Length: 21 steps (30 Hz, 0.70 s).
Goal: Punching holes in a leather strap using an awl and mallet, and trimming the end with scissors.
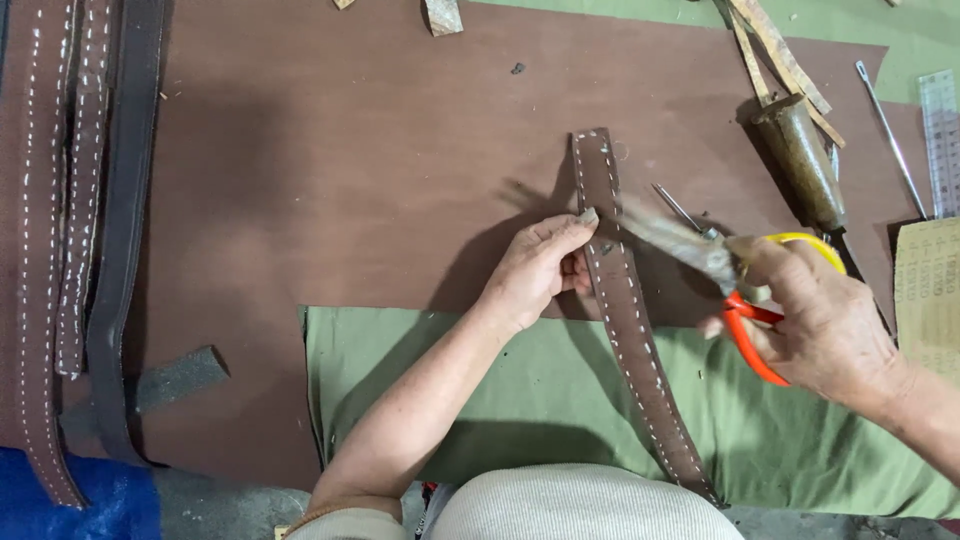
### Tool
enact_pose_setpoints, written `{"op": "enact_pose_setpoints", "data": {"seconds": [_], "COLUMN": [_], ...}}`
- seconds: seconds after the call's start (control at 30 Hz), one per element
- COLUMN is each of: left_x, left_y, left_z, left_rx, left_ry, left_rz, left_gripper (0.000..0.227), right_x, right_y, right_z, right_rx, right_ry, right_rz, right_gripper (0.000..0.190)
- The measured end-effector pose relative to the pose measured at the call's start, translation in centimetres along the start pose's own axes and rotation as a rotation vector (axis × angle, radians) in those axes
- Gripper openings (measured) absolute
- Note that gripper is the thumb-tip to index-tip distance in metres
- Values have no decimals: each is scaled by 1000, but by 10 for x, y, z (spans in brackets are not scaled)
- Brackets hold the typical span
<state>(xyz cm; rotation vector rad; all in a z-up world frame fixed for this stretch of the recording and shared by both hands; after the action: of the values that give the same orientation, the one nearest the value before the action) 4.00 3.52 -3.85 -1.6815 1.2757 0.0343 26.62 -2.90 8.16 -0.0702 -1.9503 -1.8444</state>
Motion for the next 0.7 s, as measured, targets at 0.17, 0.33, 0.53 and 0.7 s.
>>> {"op": "enact_pose_setpoints", "data": {"seconds": [0.17, 0.33, 0.53, 0.7], "left_x": [-9, -9, -11, -5], "left_y": [-6, -13, -17, -12], "left_z": [-8, -11, -17, -14], "left_rx": [-16, -5, -126, -98], "left_ry": [-95, -138, -266, -316], "left_rz": [43, 116, 445, 401], "left_gripper": [26, 34, 22, 25], "right_x": [-26, -87, -145, -177], "right_y": [-1, 3, 1, -14], "right_z": [-10, -18, -30, -47], "right_rx": [-167, -292, -355, -300], "right_ry": [-369, -697, -684, -315], "right_rz": [346, 136, 46, -658], "right_gripper": [67, 59, 48, 65]}}
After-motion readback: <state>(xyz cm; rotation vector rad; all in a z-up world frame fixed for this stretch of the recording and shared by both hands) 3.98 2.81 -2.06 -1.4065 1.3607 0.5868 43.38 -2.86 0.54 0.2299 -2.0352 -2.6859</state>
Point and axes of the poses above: each hand's wrist, its own z-axis towards the middle knuckle, its own y-axis out of the back of the hand, x = y × z, the point moved 6 cm from there along z, towards the middle knuckle, and after that the axes turned 1 degree about -x, right-handed, at the moved point
